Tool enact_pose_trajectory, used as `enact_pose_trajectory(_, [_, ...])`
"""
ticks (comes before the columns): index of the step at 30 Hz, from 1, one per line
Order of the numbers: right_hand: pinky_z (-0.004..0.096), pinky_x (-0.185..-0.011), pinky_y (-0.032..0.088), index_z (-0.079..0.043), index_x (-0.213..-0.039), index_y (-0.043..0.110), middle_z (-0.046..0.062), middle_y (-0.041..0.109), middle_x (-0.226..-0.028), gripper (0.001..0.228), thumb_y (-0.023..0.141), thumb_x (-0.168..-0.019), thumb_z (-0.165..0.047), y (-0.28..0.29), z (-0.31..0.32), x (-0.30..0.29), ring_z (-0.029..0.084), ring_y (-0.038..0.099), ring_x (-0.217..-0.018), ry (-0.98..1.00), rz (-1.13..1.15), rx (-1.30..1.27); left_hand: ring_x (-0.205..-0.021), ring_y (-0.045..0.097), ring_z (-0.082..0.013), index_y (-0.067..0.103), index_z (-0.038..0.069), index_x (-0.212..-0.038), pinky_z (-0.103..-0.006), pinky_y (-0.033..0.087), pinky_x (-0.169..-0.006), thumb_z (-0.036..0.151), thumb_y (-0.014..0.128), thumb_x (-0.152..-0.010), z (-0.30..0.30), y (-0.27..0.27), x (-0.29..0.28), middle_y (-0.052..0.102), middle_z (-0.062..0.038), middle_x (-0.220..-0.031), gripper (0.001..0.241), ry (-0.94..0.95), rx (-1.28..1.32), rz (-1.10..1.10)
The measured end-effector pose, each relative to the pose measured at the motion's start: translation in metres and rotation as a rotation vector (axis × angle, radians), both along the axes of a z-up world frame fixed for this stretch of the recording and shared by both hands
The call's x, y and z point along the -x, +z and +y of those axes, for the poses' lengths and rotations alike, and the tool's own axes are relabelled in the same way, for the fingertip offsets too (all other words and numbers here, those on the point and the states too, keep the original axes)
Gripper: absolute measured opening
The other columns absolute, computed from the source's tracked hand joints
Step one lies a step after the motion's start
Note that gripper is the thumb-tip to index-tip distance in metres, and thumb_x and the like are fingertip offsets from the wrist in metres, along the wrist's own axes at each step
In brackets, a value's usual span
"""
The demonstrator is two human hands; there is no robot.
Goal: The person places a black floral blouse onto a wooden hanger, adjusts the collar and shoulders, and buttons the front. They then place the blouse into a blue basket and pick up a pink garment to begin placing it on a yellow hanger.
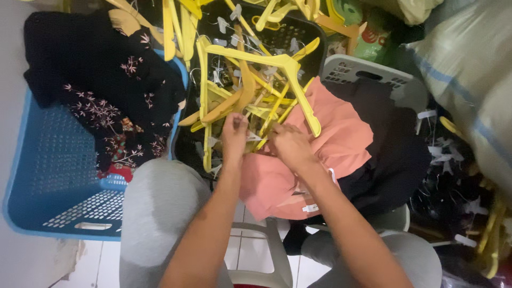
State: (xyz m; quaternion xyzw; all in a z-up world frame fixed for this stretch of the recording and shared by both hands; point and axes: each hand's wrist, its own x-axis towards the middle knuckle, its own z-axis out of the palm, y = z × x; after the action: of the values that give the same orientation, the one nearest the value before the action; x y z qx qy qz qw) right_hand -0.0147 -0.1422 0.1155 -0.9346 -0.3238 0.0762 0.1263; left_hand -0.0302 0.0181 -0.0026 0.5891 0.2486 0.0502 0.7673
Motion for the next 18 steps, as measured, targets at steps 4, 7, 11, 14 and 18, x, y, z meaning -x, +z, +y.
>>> enact_pose_trajectory(4, [0.049, -0.073, 0.053, -0.004, -0.097, 0.070, 0.015, 0.069, -0.099, 0.021, 0.071, -0.083, -0.019, 0.023, 0.002, 0.001, 0.037, 0.069, -0.088, -0.071, 0.132, -0.012, -0.072, 0.055, -0.0083, 0.057, 0.005, -0.101, -0.0245, 0.048, -0.067, 0.010, 0.063, -0.101, -0.007, 0.040, -0.002, 0.060, 0.001, -0.081, 0.009, 0.042, -0.327, -0.187])
enact_pose_trajectory(7, [0.047, -0.072, 0.055, -0.006, -0.105, 0.071, 0.016, 0.072, -0.095, 0.020, 0.065, -0.087, -0.013, 0.039, -0.003, 0.001, 0.036, 0.071, -0.086, -0.086, 0.276, -0.202, -0.073, 0.053, -0.0095, 0.057, 0.003, -0.099, -0.0253, 0.046, -0.067, 0.008, 0.063, -0.100, -0.021, 0.076, 0.004, 0.058, 0.000, -0.083, 0.008, 0.114, -0.363, -0.299])
enact_pose_trajectory(11, [0.047, -0.075, 0.054, -0.006, -0.108, 0.072, 0.019, 0.072, -0.092, 0.020, 0.065, -0.089, -0.008, 0.054, -0.020, 0.008, 0.039, 0.070, -0.084, -0.099, 0.242, -0.281, -0.073, 0.052, -0.0127, 0.061, 0.002, -0.100, -0.0273, 0.044, -0.066, 0.003, 0.064, -0.095, -0.027, 0.122, 0.012, 0.055, -0.003, -0.089, 0.005, 0.066, -0.434, -0.449])
enact_pose_trajectory(14, [0.044, -0.070, 0.055, -0.004, -0.104, 0.068, 0.016, 0.072, -0.086, 0.014, 0.061, -0.092, -0.006, 0.060, -0.045, 0.016, 0.037, 0.070, -0.077, -0.211, 0.366, -0.326, -0.079, 0.054, -0.0154, 0.065, 0.002, -0.107, -0.0285, 0.044, -0.069, 0.002, 0.063, -0.095, -0.026, 0.142, 0.020, 0.055, -0.006, -0.099, 0.011, 0.054, -0.567, -0.517])
enact_pose_trajectory(18, [0.040, -0.066, 0.053, -0.002, -0.104, 0.067, 0.016, 0.069, -0.080, 0.014, 0.062, -0.092, -0.007, 0.067, -0.087, 0.022, 0.031, 0.067, -0.071, -0.263, 0.414, -0.296, -0.102, 0.056, -0.0219, 0.058, 0.003, -0.121, -0.0308, 0.049, -0.088, 0.007, 0.062, -0.102, -0.024, 0.139, 0.029, 0.047, -0.013, -0.114, 0.019, 0.205, -0.666, -0.595])
